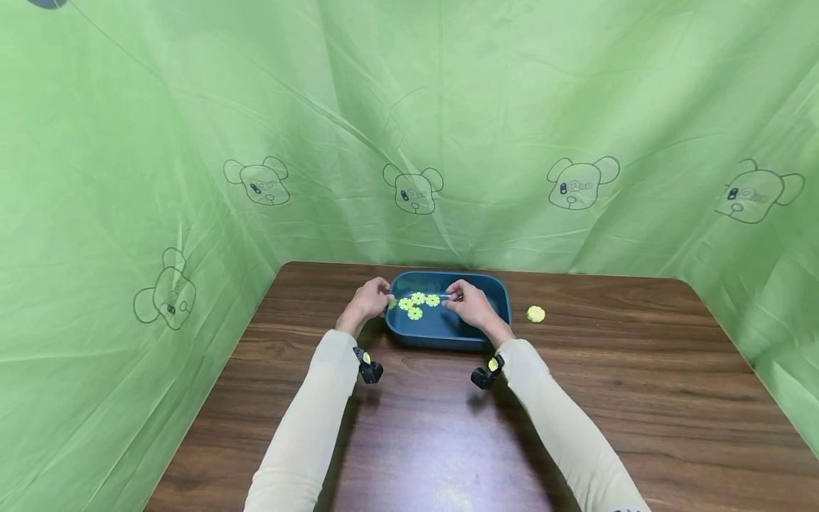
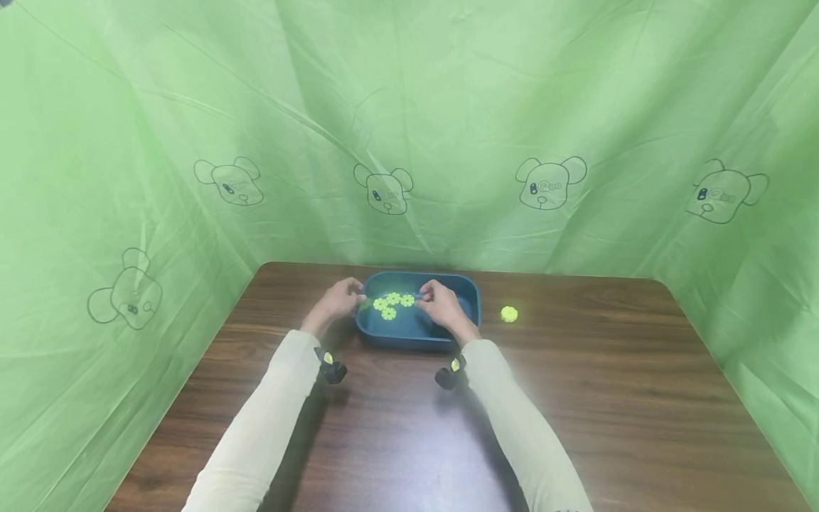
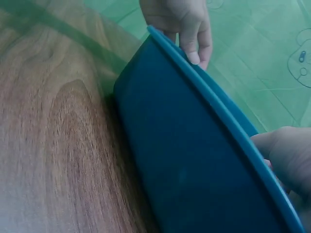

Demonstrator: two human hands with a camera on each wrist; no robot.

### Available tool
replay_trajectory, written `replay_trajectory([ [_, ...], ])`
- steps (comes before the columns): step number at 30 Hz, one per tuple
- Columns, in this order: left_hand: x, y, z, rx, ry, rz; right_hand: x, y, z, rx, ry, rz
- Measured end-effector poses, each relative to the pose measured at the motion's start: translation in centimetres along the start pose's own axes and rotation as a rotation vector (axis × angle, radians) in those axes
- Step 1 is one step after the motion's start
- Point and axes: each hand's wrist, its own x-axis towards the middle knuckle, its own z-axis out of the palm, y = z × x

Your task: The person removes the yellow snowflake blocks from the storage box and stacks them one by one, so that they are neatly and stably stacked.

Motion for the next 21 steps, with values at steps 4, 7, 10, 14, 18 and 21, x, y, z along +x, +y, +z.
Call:
replay_trajectory([
  [4, 0.1, 0.0, -0.1, 0.003, 0.011, 0.011, 0.5, -0.3, 0.2, -0.032, -0.015, 0.012],
  [7, 0.2, -0.1, -0.1, 0.011, 0.019, 0.017, 0.9, -0.5, 0.5, -0.065, -0.037, 0.024],
  [10, 0.2, 0.0, -0.2, 0.016, 0.023, 0.014, 1.3, -0.6, 0.7, -0.096, -0.065, 0.028],
  [14, 0.0, 0.1, -0.1, 0.018, 0.016, 0.011, 1.6, -0.8, 0.9, -0.137, -0.094, 0.033],
  [18, -0.1, 0.2, 0.0, 0.020, 0.013, 0.009, 1.8, -0.8, 1.0, -0.193, -0.133, 0.028],
  [21, -0.1, 0.1, 0.1, 0.025, 0.017, 0.013, 2.0, -0.8, 1.2, -0.245, -0.167, 0.021],
])
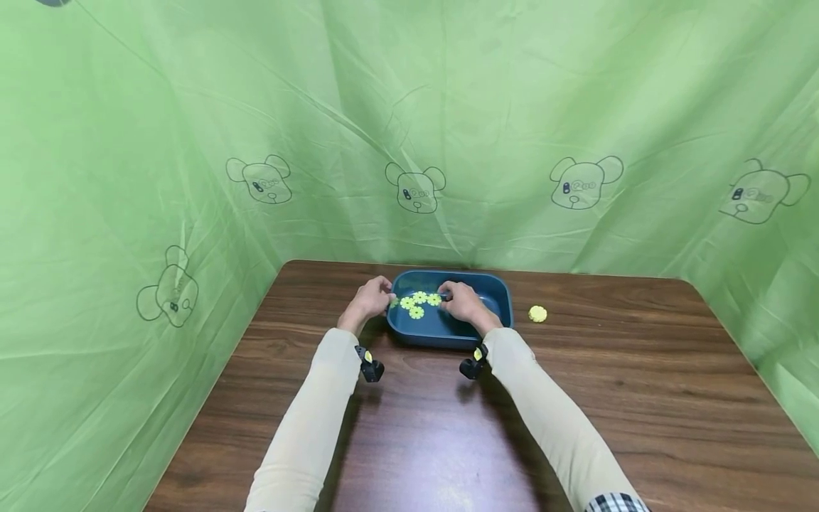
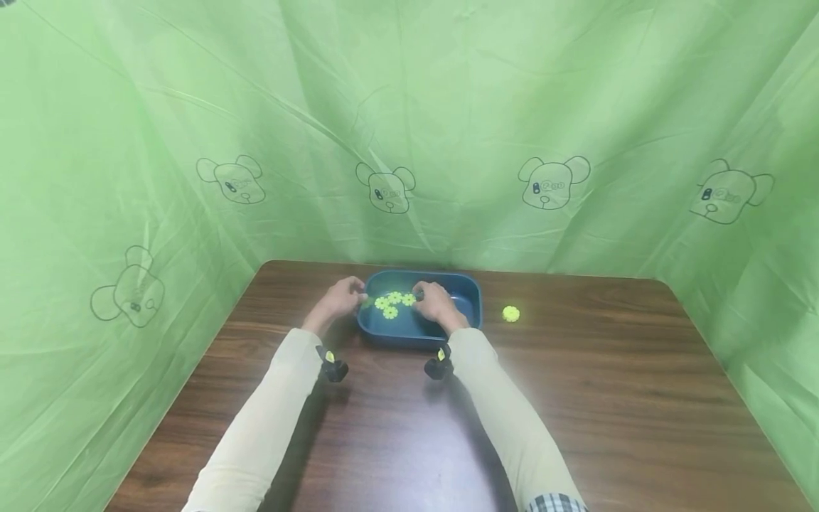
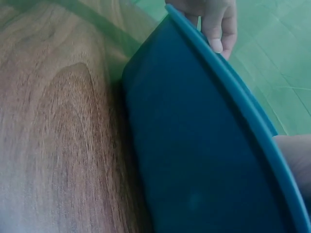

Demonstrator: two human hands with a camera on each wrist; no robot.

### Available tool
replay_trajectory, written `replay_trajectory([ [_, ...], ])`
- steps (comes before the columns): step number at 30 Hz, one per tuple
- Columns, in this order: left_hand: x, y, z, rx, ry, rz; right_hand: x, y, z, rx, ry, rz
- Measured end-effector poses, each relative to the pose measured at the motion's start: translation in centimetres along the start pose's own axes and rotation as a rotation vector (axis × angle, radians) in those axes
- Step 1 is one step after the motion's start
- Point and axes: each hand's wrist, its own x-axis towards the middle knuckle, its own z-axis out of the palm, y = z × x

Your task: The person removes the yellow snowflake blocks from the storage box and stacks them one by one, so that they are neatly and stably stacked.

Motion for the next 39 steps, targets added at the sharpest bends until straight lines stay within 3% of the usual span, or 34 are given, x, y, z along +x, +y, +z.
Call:
replay_trajectory([
  [9, 0.1, -0.1, 0.1, 0.000, -0.008, -0.005, 0.6, 0.3, 0.8, -0.208, -0.023, -0.034],
  [14, 0.1, -0.1, 0.2, 0.006, -0.001, -0.001, 0.7, -0.3, 0.9, -0.209, -0.019, 0.019],
  [20, 0.2, 0.0, 0.2, -0.004, 0.004, 0.009, 0.5, -0.7, 0.2, -0.221, 0.018, 0.024],
  [26, 0.0, 0.1, 0.1, -0.008, -0.004, 0.001, -0.1, -0.5, -0.6, -0.162, -0.001, 0.071],
  [33, 0.0, 0.2, -0.3, -0.009, -0.019, -0.003, -0.5, 0.0, -1.6, -0.079, -0.007, 0.070],
  [39, 0.0, 0.2, -0.5, -0.005, -0.025, -0.010, -0.5, 0.4, -2.3, 0.082, -0.029, 0.116],
])
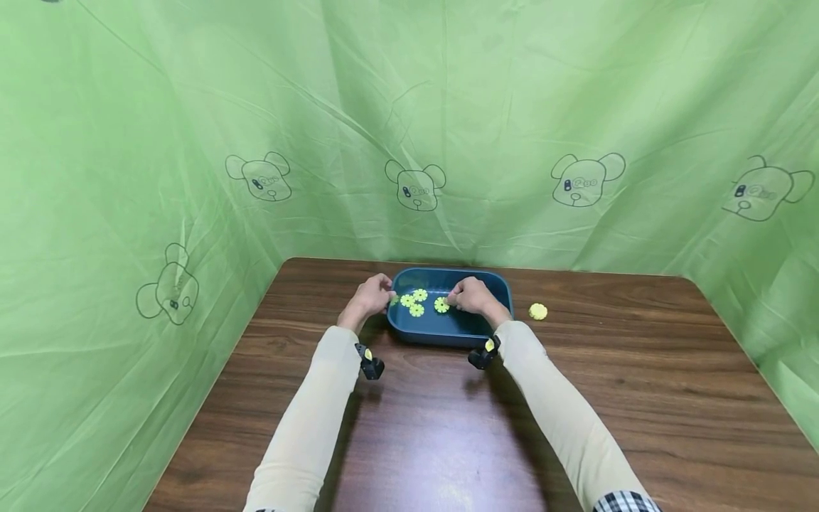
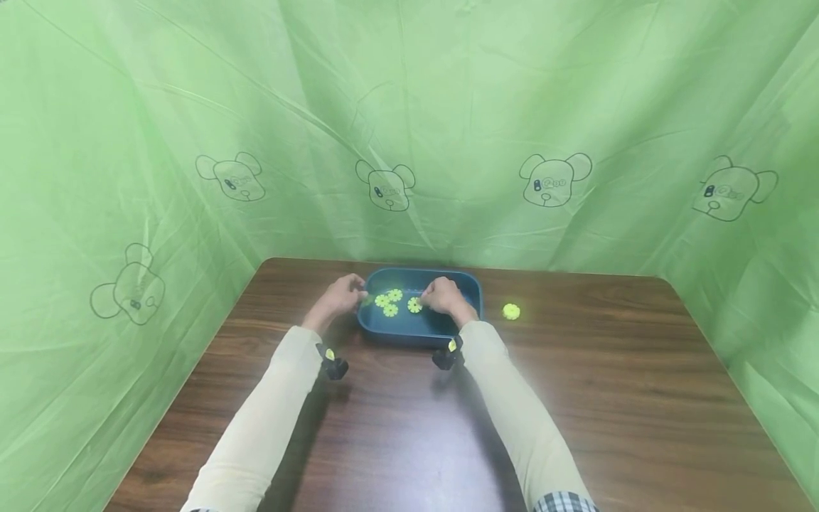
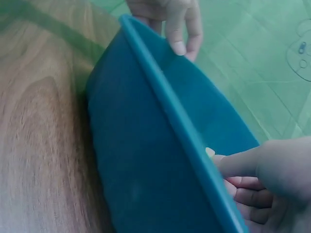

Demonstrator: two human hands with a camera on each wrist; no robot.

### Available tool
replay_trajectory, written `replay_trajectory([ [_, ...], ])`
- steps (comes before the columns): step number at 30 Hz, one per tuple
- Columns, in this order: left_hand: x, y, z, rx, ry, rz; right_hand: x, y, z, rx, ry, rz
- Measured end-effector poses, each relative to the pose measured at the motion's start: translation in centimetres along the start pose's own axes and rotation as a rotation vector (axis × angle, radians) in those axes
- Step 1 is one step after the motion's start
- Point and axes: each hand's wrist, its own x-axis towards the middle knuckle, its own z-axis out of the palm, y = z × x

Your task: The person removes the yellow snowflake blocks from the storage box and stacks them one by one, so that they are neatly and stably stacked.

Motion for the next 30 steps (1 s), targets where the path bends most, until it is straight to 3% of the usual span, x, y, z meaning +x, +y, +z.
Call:
replay_trajectory([
  [9, 0.2, 0.0, 0.2, 0.013, 0.001, 0.002, -0.6, 0.4, -0.7, 0.090, -0.001, 0.013],
  [30, 0.4, -0.3, 0.3, 0.015, 0.013, -0.004, -2.1, 0.4, -3.7, 0.144, 0.059, -0.023],
])
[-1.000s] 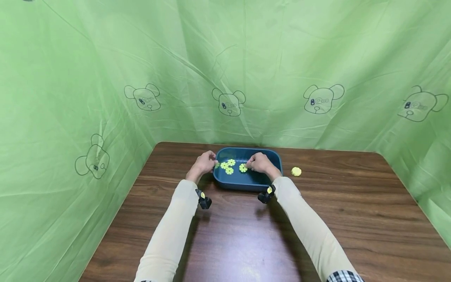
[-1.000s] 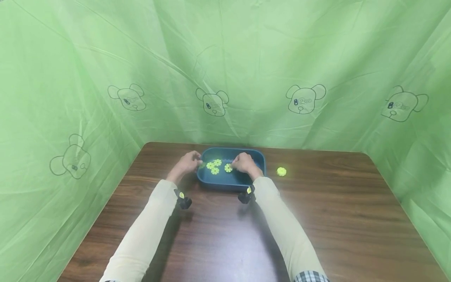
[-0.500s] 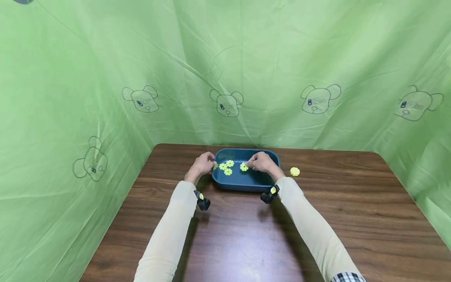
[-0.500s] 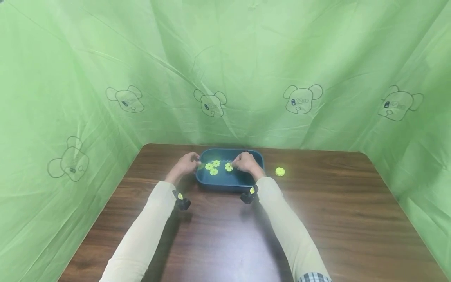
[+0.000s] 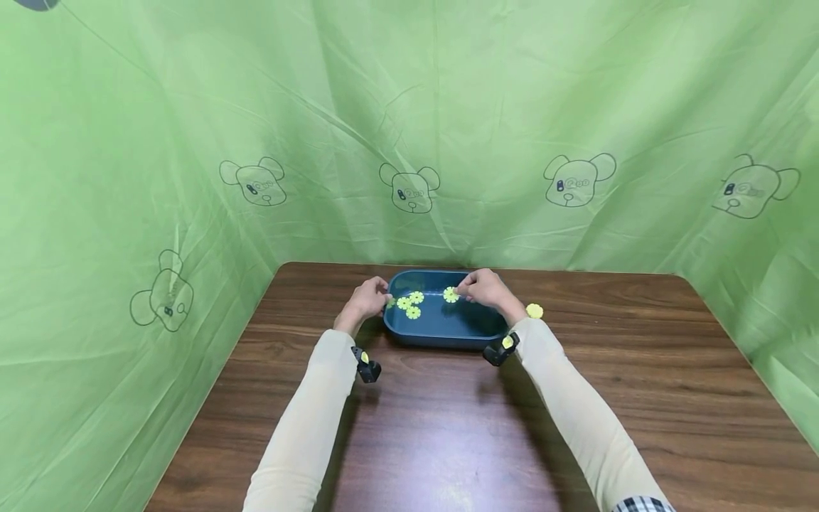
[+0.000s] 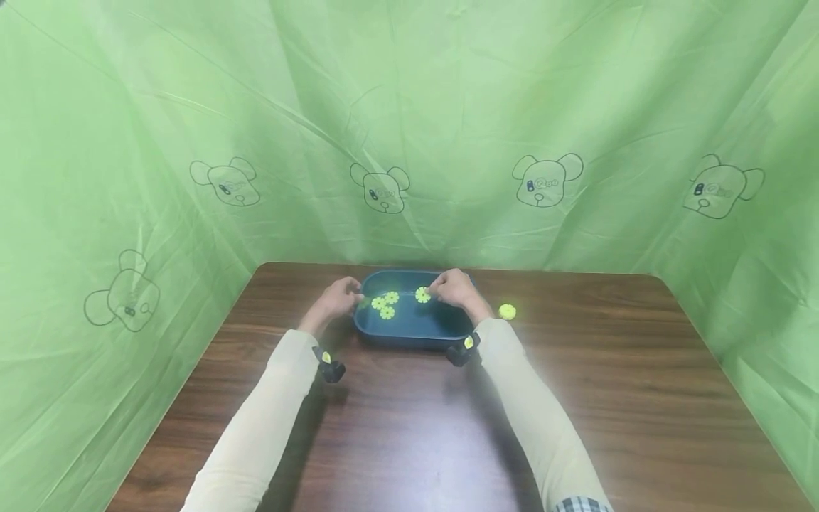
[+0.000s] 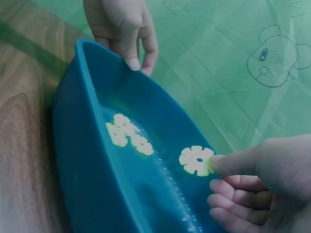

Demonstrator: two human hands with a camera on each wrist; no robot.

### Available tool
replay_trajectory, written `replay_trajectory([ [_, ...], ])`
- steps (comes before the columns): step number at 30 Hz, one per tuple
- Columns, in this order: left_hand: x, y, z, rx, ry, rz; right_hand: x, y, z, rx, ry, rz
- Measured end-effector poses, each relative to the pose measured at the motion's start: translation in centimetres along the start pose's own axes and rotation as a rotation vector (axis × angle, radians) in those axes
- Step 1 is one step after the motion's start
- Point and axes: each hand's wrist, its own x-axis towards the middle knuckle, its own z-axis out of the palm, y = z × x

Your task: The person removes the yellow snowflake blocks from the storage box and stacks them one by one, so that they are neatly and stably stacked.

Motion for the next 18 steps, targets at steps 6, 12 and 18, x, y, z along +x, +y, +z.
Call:
replay_trajectory([
  [6, -0.1, 0.0, 0.0, -0.005, -0.010, 0.006, -0.5, 0.3, -1.5, -0.012, 0.008, 0.012],
  [12, 0.1, -0.1, 0.0, -0.022, -0.013, 0.002, -0.8, 0.9, -2.9, 0.028, 0.022, 0.030],
  [18, 0.2, -0.2, 0.0, -0.038, -0.020, -0.009, -1.2, 1.8, -4.0, 0.100, 0.026, 0.035],
])
